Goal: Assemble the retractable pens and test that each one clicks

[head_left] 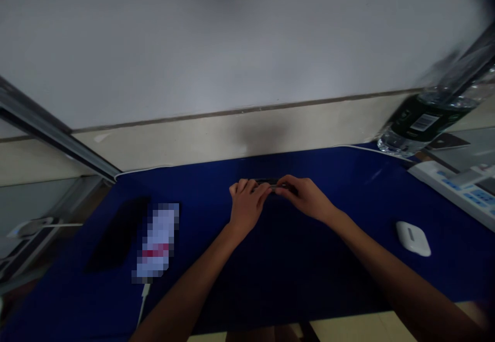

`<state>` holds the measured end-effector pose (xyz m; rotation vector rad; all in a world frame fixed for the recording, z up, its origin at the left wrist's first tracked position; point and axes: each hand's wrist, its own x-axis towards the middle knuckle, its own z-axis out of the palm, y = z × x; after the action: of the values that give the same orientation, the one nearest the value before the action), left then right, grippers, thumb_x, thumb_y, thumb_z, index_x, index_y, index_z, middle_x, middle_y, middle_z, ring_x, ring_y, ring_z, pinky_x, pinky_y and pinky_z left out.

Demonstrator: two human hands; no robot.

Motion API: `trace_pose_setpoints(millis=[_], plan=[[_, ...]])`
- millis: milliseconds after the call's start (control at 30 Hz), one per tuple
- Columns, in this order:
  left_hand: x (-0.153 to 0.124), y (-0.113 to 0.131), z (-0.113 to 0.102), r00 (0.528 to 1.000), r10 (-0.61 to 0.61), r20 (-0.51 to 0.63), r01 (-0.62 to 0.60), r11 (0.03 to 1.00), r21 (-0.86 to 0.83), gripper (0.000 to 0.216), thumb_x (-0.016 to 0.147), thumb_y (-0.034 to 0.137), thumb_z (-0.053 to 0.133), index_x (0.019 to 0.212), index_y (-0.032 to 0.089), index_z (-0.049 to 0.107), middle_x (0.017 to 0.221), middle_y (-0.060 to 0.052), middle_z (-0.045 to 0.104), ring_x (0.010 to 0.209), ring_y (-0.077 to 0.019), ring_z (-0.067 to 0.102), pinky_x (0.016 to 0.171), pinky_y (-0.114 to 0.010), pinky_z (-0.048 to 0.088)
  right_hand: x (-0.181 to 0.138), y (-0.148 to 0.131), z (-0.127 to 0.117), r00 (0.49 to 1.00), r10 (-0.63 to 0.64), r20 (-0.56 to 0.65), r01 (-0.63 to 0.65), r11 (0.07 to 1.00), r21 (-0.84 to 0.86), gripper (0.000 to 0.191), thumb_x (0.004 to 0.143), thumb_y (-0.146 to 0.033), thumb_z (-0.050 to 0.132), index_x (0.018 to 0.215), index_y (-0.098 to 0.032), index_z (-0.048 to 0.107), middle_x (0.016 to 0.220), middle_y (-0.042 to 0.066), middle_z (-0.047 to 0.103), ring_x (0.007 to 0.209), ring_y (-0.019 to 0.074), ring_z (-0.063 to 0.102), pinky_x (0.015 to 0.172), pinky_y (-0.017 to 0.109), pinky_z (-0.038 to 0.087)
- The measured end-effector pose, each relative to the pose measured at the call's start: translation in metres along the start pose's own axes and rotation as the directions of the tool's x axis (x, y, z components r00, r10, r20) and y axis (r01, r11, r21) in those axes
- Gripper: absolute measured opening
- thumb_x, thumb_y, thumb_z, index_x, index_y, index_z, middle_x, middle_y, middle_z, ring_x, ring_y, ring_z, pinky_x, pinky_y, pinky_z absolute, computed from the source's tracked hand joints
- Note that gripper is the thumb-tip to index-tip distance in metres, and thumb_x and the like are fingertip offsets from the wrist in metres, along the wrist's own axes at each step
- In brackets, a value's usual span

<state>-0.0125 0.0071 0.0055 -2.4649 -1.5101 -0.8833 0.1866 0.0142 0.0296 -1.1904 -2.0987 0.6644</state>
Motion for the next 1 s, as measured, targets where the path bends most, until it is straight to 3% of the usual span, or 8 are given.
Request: trace_pose_setpoints(millis=[167, 267, 367, 433, 567, 800, 1000], plan=[[0.0004, 0.0001, -0.0013, 1.0, -0.023, -0.01, 0.023, 1.0, -0.013, 0.026, 0.099, 0.038, 0.042, 0.102, 0.028, 0.066, 0.083, -0.002, 0.062, 0.087, -0.0193, 0.047, 0.079, -0.037, 0.027, -0.0004, -0.0036, -0.0035, 0.999, -0.052, -0.012, 0.051, 0.998, -0.026, 0.018, 0.095, -0.035, 0.051, 0.089, -0.019, 0.056, 0.073, 0.0, 0.06, 0.06, 0.0119, 0.052, 0.056, 0.024, 0.034], [0.0, 0.0013, -0.001, 1.0, 0.006, -0.005, -0.006, 1.0, -0.014, 0.026, 0.097, 0.043, 0.045, 0.111, 0.03, 0.063, 0.088, -0.002, 0.063, 0.089, -0.0196, 0.047, 0.079, -0.037, 0.026, -0.0002, -0.0032, -0.0014, 0.998, -0.053, -0.025, 0.052, 0.997, -0.052, 0.032, 0.099, -0.034, 0.041, 0.075, -0.018, 0.053, 0.067, 0.0, 0.056, 0.058, 0.0119, 0.049, 0.057, 0.026, 0.033], [0.0, 0.0014, 0.0002, 0.999, 0.034, 0.023, -0.033, 0.999, -0.012, 0.026, 0.097, 0.045, 0.045, 0.108, 0.029, 0.063, 0.089, -0.002, 0.063, 0.09, -0.0196, 0.047, 0.079, -0.036, 0.026, 0.0003, -0.0011, 0.0001, 0.999, -0.03, -0.013, 0.029, 0.998, -0.059, 0.044, 0.1, -0.037, 0.036, 0.063, -0.018, 0.049, 0.057, -0.001, 0.05, 0.05, 0.0109, 0.044, 0.054, 0.027, 0.03], [0.0003, 0.0008, 0.0011, 0.999, 0.029, 0.029, -0.029, 1.0, -0.012, 0.026, 0.098, 0.043, 0.043, 0.101, 0.028, 0.064, 0.086, -0.001, 0.063, 0.089, -0.0192, 0.047, 0.078, -0.037, 0.025, 0.0006, 0.0001, -0.0004, 1.0, -0.024, 0.011, 0.024, 0.999, -0.032, 0.042, 0.099, -0.039, 0.041, 0.065, -0.018, 0.053, 0.058, -0.001, 0.053, 0.051, 0.0108, 0.046, 0.053, 0.026, 0.031], [0.001, -0.0003, 0.0012, 0.999, -0.027, 0.026, 0.028, 0.999, -0.035, 0.029, 0.1, 0.039, 0.04, 0.094, 0.025, 0.064, 0.084, -0.001, 0.062, 0.087, -0.0186, 0.047, 0.078, -0.037, 0.025, 0.0014, 0.0004, -0.0035, 0.996, -0.061, 0.07, 0.058, 0.997, 0.046, 0.022, 0.092, -0.039, 0.055, 0.089, -0.019, 0.062, 0.074, 0.001, 0.063, 0.061, 0.012, 0.053, 0.056, 0.024, 0.036], [0.0002, 0.0014, 0.0001, 1.0, 0.022, 0.007, -0.021, 0.998, -0.062, 0.025, 0.096, 0.044, 0.048, 0.11, 0.03, 0.063, 0.088, -0.001, 0.063, 0.091, -0.0186, 0.048, 0.079, -0.036, 0.026, 0.0009, 0.0008, -0.0054, 0.997, -0.071, 0.032, 0.071, 0.997, 0.0, 0.042, 0.099, -0.039, 0.04, 0.067, -0.017, 0.056, 0.06, 0.0, 0.055, 0.053, 0.0106, 0.048, 0.055, 0.025, 0.033], [0.0006, 0.001, 0.0001, 1.0, -0.022, 0.009, 0.023, 0.997, -0.073, 0.025, 0.099, 0.04, 0.043, 0.101, 0.028, 0.065, 0.087, -0.001, 0.063, 0.089, -0.0179, 0.048, 0.079, -0.037, 0.026, -0.0005, -0.0036, -0.0042, 0.997, -0.067, 0.036, 0.067, 0.998, 0.02, 0.026, 0.093, -0.041, 0.052, 0.083, -0.019, 0.06, 0.071, 0.001, 0.06, 0.058, 0.0121, 0.051, 0.054, 0.024, 0.034]])
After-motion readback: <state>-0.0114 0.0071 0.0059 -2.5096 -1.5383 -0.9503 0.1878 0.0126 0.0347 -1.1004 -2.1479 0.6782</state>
